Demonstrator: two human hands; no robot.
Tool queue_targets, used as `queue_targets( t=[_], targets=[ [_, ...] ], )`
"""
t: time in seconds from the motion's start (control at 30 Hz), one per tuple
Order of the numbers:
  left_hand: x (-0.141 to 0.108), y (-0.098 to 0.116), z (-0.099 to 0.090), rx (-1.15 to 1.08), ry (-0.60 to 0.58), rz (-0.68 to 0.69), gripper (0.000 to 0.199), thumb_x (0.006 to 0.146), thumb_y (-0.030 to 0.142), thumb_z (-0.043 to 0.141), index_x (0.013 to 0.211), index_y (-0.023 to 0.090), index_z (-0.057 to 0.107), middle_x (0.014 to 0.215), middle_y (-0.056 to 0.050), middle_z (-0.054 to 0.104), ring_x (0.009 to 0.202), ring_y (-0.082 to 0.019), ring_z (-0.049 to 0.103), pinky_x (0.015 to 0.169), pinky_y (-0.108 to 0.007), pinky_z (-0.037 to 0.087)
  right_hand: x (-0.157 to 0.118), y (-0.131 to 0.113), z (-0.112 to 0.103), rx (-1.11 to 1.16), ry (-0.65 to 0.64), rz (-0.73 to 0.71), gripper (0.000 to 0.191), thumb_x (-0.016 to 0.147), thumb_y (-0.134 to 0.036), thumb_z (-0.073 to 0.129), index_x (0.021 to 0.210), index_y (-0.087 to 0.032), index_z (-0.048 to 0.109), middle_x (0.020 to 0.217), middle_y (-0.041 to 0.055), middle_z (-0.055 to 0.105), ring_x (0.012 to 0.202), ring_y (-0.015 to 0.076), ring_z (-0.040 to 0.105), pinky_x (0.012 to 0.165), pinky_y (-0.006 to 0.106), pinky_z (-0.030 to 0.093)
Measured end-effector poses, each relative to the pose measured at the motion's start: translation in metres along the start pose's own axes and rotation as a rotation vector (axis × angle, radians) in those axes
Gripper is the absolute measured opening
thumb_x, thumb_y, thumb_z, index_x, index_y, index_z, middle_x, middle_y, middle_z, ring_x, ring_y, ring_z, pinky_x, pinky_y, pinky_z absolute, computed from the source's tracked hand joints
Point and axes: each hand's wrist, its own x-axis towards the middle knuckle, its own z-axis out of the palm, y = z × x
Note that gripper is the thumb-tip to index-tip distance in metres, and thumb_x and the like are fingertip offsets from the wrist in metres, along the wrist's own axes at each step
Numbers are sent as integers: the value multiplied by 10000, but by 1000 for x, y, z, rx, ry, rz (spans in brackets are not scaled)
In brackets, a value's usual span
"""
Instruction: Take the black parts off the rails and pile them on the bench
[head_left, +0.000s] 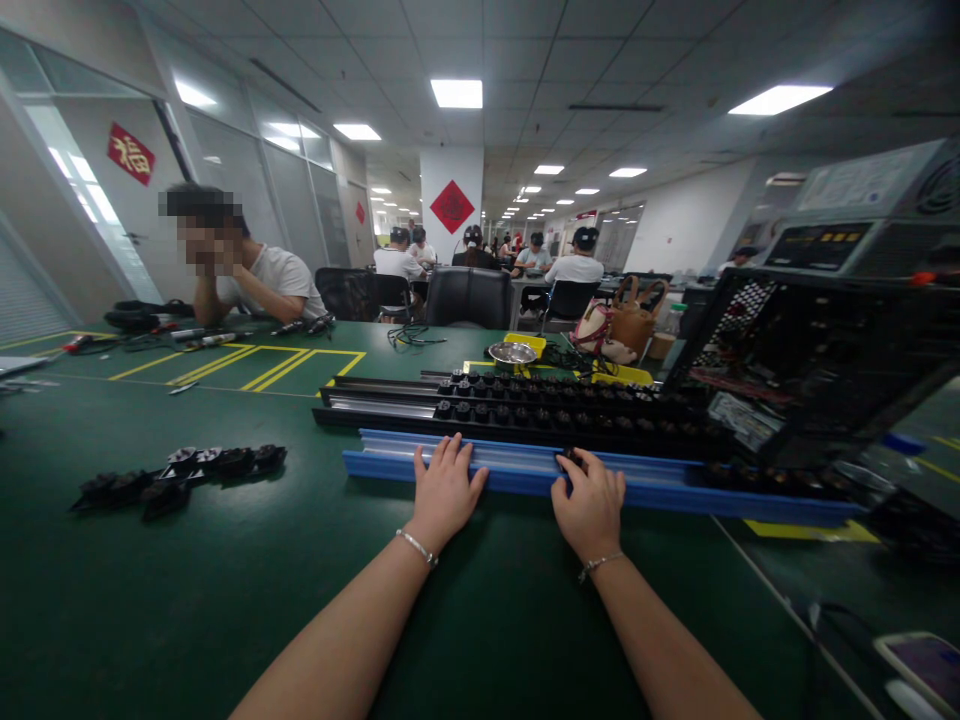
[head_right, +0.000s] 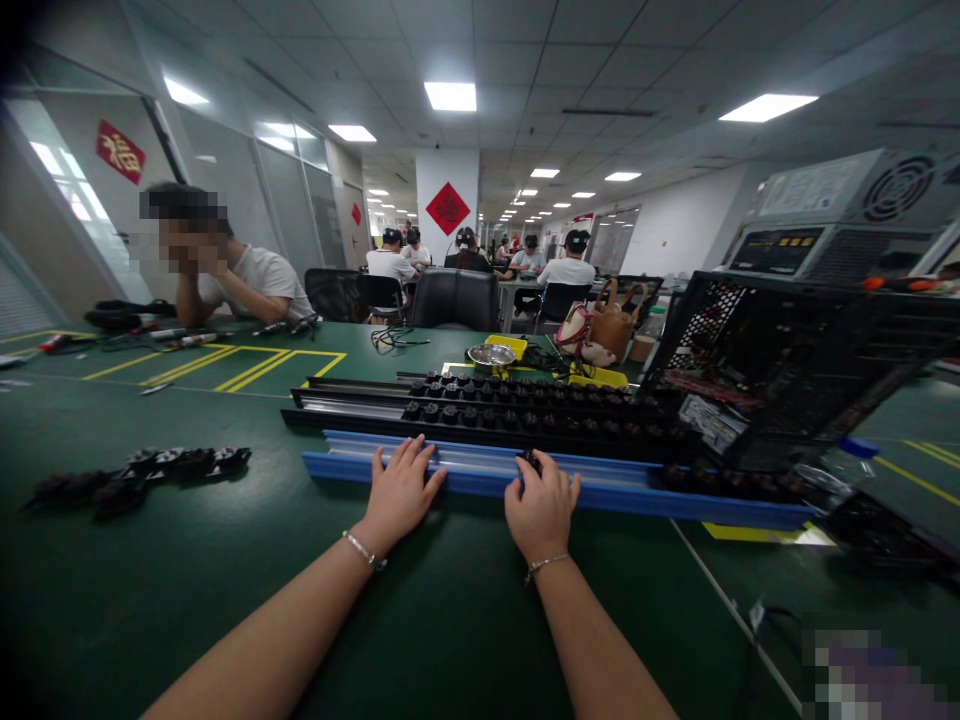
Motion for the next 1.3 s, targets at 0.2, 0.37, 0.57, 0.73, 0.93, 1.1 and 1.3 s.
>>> queue_targets(
  t=[0.2,0.37,0.57,0.73,0.93,1.1,1.3],
  targets=[
    [0,1,-2,5,-5,-2,499,914,492,277,1261,236,527,1411,-75,449,1315,-258,357,1089,-574,186,-1,1,2,17,8,-39,346,798,-230,440,1053,-182,670,1189,119,559,1018,268,506,1010,565,280],
    [0,1,-1,13,2,0,502,911,496,279,1265,236,522,1408,-74,453,1316,-260,356,1088,-574,187,-1,2,2,25,5,-79,345,796,-226,447,1058,-186,667,1197,112,553,1016,259,507,1009,543,297],
    [0,1,0,9,11,4,498,912,493,282,1262,234,524,1402,-75,460,1308,-259,365,1087,-576,185,-1,2,3,43,-4,-94,355,795,-235,443,1071,-177,659,1206,112,544,1035,255,501,1027,537,274],
    [0,0,1,10,17,8,508,917,502,256,1263,239,520,1403,-73,460,1313,-250,358,1088,-573,182,-2,2,5,65,-2,-123,352,785,-233,454,1075,-188,649,1212,109,541,1043,254,506,1031,531,273],
    [0,1,0,15,7,1,507,914,501,271,1269,238,520,1407,-75,454,1317,-259,352,1091,-575,178,-2,1,4,102,-11,-125,356,778,-218,454,1075,-178,647,1225,118,542,1061,263,514,1029,551,278],
    [0,1,-1,18,-2,-5,496,908,495,299,1273,244,522,1406,-76,455,1316,-267,353,1093,-572,181,-3,-1,3,140,-20,-144,362,770,-200,452,1079,-202,642,1230,105,548,1071,255,520,1039,572,254],
    [-1,1,0,7,15,8,513,916,500,258,1263,231,523,1403,-76,458,1312,-253,359,1092,-579,169,-3,-2,2,144,-36,-146,344,781,-203,447,1067,-197,639,1240,106,551,1074,246,526,1049,572,232]
  ],
)
